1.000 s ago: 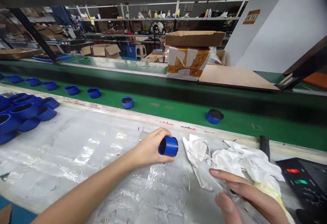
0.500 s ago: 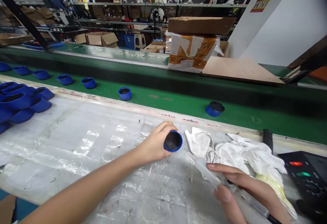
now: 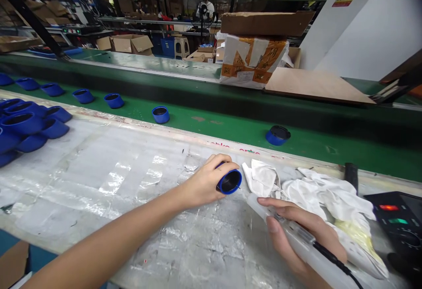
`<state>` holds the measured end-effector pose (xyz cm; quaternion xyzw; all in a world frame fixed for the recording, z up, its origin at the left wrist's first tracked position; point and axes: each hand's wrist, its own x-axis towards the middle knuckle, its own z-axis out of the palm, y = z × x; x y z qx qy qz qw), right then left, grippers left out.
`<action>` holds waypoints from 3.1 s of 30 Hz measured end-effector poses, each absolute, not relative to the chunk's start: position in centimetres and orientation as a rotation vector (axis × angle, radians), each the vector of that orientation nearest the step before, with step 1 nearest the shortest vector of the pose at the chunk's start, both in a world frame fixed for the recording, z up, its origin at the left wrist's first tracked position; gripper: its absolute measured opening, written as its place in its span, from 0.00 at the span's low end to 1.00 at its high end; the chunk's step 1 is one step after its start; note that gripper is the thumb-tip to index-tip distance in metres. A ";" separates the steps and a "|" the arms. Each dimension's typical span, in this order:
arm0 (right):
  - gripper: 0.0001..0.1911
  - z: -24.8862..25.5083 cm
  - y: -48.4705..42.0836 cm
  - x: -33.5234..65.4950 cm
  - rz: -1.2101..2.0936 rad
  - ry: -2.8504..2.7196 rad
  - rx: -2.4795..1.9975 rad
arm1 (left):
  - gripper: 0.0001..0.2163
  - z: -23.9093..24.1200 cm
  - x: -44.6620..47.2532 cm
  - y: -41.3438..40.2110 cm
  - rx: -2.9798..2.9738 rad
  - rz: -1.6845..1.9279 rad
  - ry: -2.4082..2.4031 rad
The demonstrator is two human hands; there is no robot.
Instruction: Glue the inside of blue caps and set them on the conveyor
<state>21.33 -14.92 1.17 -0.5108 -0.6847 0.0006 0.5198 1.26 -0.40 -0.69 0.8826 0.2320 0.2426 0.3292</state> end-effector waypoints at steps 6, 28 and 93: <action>0.07 1.5 -14.9 22.2 0.021 -1.736 -1.182 | 0.25 -0.5 1.3 -0.6 2.329 0.600 0.580; 0.08 1.2 -14.8 21.4 0.004 -1.816 -1.036 | 0.29 -0.4 1.5 -0.8 2.451 0.541 0.506; 0.20 0.1 -15.2 21.1 0.034 -1.542 -1.064 | 0.30 -0.1 1.2 -0.9 2.440 0.538 0.477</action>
